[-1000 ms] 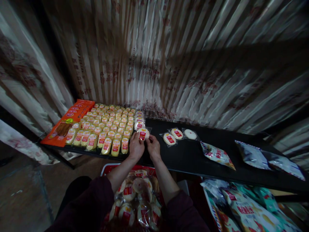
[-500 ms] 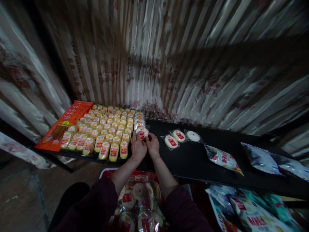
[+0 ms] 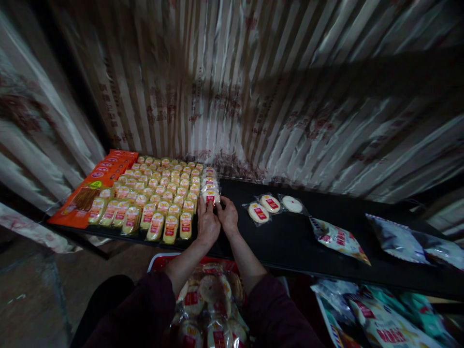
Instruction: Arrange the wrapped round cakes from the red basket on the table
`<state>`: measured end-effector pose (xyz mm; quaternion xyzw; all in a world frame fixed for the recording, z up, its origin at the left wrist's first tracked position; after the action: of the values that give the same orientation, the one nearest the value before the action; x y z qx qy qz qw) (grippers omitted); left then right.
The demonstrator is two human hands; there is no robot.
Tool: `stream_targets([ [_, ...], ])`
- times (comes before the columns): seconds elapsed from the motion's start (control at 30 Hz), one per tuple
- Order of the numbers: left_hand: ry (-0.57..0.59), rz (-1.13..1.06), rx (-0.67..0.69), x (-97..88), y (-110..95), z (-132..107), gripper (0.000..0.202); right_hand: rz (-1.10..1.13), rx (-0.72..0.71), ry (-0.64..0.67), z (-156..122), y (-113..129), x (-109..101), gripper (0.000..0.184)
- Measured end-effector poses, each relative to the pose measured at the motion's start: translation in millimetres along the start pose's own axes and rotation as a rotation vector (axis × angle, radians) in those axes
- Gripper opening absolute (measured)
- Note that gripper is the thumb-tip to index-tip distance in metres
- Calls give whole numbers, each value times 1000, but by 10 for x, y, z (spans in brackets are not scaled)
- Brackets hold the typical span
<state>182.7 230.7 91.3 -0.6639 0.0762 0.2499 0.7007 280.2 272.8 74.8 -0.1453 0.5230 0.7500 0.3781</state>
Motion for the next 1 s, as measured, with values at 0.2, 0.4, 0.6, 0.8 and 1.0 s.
stream_targets([
  [0.2,14,69,-2,15,34,29,58,-23,16,36,0,30,0,33],
  [0.4,0,179,41,26,83,37,56,-40,0,58,-14,53,-6,32],
  [0.6,-19,280,122,54,106,-18,53,4,3,38,-47,29,-4,39],
  [0.8,-22,324,154,95,167,-40,54,9,3,-5,-64,7,-18,43],
  [1.0,-14,363,214,96,195,-57,54,40,-22,27,-77,29,1,35],
])
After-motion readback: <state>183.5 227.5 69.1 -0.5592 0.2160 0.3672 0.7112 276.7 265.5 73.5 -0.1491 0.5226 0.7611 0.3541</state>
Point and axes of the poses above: each hand's wrist, its own z-axis towards the middle knuckle, its own x-axis out of the palm, y = z × x, the point moved 3 cm from there along z, towards the middle knuckle, and after that the axes turned 8 degrees about -x, right-handed, at the moved point
